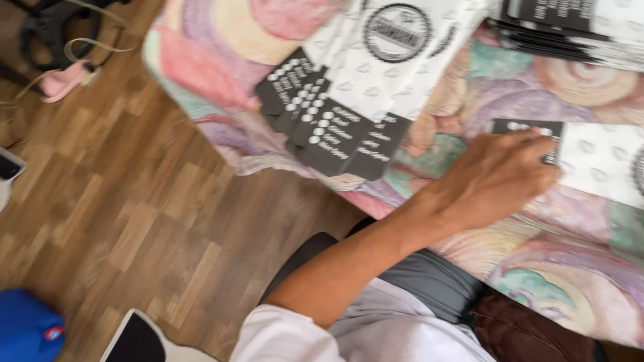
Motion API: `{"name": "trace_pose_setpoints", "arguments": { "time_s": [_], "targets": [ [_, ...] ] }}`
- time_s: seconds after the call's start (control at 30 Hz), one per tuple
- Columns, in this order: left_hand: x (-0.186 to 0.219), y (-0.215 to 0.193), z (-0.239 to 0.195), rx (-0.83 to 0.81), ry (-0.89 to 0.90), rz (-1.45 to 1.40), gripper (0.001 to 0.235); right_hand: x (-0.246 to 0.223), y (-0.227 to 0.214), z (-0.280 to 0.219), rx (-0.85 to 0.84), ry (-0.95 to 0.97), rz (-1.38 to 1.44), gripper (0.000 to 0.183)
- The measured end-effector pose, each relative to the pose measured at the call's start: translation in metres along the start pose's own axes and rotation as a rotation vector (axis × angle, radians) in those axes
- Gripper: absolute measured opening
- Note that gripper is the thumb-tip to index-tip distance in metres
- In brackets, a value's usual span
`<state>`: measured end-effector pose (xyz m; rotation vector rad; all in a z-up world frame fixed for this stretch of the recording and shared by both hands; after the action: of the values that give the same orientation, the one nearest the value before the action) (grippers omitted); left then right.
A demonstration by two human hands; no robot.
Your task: The person assembles paper pouches by applying glue to the edges of printed paper sheets and folding them into pouches. They repeatedly pick up a glue bottle, apply glue, fold the paper, and press the edges to secure the pouch shape.
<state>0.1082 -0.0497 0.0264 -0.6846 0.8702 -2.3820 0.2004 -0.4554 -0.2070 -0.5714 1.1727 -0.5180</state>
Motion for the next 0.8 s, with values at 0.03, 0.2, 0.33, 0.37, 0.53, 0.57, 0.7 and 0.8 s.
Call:
{"name": "trace_pose_setpoints", "arguments": {
  "time_s": [0.03, 0.2, 0.33, 0.37, 0.53, 0.57, 0.7, 0.8],
  "targets": [
    [0.001, -0.006, 0.0, 0.046, 0.031, 0.047, 0.029, -0.121, -0.015, 0.008, 0.018, -0.277, -0.039, 0.023],
    [0.013, -0.019, 0.0, 0.098, 0.134, 0.061, 0.018, -0.35, -0.06, -0.013, 0.103, -0.565, -0.261, 0.01],
    [0.014, -0.024, -0.002, 0.07, 0.094, 0.029, 0.007, -0.367, -0.061, -0.013, 0.029, -0.625, -0.296, 0.012],
    [0.014, -0.03, -0.003, 0.126, 0.083, 0.017, 0.007, -0.37, -0.061, -0.012, 0.031, -0.609, -0.283, 0.013],
    [0.013, -0.032, -0.008, 0.146, 0.087, 0.032, 0.01, -0.371, -0.06, -0.013, 0.087, -0.635, -0.28, 0.008],
    [0.015, -0.035, -0.008, 0.15, 0.089, 0.03, 0.013, -0.37, -0.061, -0.013, 0.085, -0.621, -0.262, 0.009],
    [0.018, -0.04, -0.015, 0.029, 0.057, -0.053, 0.032, -0.368, -0.06, -0.013, 0.123, -0.594, -0.261, 0.006],
    [0.018, -0.039, -0.02, -0.063, 0.04, -0.087, 0.044, -0.367, -0.06, -0.013, 0.149, -0.552, -0.217, 0.003]
  ]
}}
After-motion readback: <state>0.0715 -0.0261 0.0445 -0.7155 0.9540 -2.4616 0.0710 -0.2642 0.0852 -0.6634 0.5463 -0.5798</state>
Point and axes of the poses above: each hand's wrist, its own z-axis towards the middle knuckle, its own y-axis out of the palm, x = y × z, the point moved 7 cm from there along z, towards the middle knuckle, and after that the axes turned 10 degrees about x, right-handed, at the moved point
